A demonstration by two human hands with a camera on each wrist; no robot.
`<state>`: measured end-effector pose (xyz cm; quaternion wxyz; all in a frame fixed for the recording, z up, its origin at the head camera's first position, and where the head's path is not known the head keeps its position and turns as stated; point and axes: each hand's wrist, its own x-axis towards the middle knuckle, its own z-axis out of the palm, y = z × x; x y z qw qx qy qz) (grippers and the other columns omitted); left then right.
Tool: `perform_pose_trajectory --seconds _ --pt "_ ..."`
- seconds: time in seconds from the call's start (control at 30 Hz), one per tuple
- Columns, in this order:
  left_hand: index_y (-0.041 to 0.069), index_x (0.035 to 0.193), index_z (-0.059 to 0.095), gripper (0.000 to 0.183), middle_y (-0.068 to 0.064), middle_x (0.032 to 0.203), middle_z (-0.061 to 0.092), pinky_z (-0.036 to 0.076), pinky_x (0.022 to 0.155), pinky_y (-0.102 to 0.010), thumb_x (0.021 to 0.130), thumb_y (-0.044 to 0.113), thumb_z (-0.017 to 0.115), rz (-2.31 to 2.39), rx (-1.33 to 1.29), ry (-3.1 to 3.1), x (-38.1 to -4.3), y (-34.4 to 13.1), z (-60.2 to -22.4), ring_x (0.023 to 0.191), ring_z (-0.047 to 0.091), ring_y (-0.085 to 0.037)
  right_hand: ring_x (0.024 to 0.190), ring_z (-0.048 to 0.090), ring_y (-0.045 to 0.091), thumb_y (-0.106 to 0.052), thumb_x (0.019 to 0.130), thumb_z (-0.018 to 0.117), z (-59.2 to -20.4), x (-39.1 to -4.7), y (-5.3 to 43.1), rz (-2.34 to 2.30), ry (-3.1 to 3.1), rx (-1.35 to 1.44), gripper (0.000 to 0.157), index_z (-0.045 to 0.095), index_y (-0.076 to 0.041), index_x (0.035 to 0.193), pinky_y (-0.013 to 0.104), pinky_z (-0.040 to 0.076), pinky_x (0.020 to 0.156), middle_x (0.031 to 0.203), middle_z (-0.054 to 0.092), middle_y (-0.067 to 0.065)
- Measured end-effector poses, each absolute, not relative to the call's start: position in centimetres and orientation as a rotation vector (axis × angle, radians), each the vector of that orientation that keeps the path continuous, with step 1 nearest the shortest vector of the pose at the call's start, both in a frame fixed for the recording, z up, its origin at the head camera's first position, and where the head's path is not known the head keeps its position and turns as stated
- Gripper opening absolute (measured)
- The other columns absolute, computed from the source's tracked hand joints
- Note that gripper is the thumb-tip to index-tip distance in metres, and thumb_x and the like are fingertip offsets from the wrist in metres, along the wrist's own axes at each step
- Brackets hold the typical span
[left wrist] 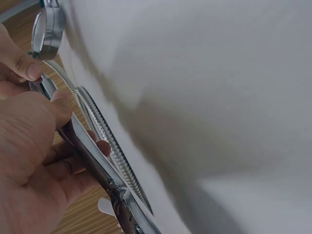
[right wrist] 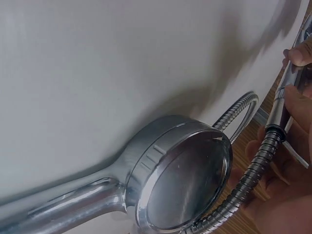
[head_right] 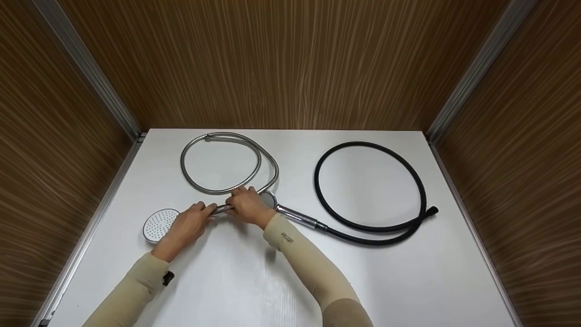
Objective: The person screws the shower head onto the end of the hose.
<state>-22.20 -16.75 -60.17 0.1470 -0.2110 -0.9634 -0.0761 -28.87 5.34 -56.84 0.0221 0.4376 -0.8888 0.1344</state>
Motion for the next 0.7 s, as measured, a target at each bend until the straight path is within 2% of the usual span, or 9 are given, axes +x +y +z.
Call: perform_pose_trajectory --seconds 0.3,0.47,0.7 --pt "0.006 0.129 0.07 0.037 -0.017 0.092 0.061 0.056 0.065 -0.048 0.094 0.019 0.075 -0.355 -0.592 -2.832 -22.2 -16.8 -61.0 0.08 0.06 -0.034 0.09 0.062 0.029 -0.022 0.094 0.079 -57.4 -28.7 5.5 0.354 -2.711 1.378 0.014 0.075 -0.009 0.097 0.043 0.051 0.077 0.093 0.072 0.007" --pt "0.006 0.13 0.07 0.04 -0.017 0.092 0.061 0.056 0.066 -0.048 0.093 0.019 0.077 -0.365 -0.583 -2.833 -22.3 -16.8 -61.2 0.079 0.06 -0.034 0.089 0.064 0.029 -0.02 0.091 0.081 -57.7 -28.7 5.8 0.377 -2.699 1.351 0.015 0.075 -0.01 0.1 0.043 0.054 0.077 0.092 0.071 0.007" --pt "0.004 0.129 0.069 0.042 -0.016 0.091 0.061 0.055 0.066 -0.046 0.091 0.018 0.08 -0.336 -0.585 -2.783 -22.6 -16.9 -61.4 0.078 0.06 -0.033 0.087 0.064 0.032 -0.008 0.083 0.083 -57.9 -28.9 6.4 0.371 -2.659 1.288 0.024 0.074 -0.007 0.105 0.044 0.053 0.079 0.092 0.07 0.01"
